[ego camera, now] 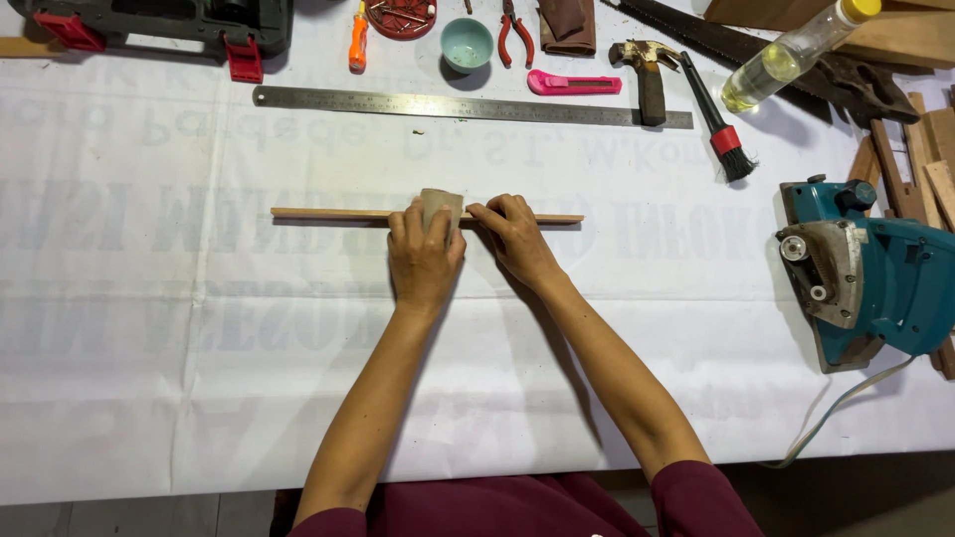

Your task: Sanding a small wooden strip using sandpaper on a workbench.

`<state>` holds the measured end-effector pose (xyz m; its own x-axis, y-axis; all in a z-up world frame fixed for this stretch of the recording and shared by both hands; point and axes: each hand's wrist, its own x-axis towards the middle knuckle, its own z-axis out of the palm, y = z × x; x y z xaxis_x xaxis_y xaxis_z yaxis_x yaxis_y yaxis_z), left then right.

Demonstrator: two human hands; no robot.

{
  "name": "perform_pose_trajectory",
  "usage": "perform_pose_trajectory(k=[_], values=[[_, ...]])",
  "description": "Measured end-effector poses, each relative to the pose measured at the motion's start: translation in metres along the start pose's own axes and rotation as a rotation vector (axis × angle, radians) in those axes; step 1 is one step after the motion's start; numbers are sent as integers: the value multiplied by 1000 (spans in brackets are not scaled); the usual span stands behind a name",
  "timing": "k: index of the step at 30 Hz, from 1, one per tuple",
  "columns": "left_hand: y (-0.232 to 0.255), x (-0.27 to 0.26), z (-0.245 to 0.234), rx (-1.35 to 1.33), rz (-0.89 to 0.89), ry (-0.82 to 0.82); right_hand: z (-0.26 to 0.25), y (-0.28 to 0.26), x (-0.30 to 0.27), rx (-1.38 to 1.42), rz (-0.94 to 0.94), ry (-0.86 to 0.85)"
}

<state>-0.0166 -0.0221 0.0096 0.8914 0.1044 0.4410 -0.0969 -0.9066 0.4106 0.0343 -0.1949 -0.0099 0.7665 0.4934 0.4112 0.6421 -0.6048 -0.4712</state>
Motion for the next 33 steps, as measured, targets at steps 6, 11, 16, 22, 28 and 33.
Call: perform_pose_trajectory(k=[6, 11, 16, 22, 28, 33], values=[[-14, -3, -4, 65, -44, 42, -3, 10, -7, -20, 18, 29], [16, -5, 21, 42, 9, -5, -2, 14, -8, 8, 31, 31], [1, 0, 16, 52, 52, -24, -3, 18, -8, 4, 35, 29], [15, 0, 22, 69, -1, -56, 4, 16, -9, 28, 15, 28], [9, 0, 22, -108, 43, -42, -6, -3, -6, 10, 4, -6], [-25, 2, 19, -154, 150, -96, -1, -4, -7, -41, 44, -48]])
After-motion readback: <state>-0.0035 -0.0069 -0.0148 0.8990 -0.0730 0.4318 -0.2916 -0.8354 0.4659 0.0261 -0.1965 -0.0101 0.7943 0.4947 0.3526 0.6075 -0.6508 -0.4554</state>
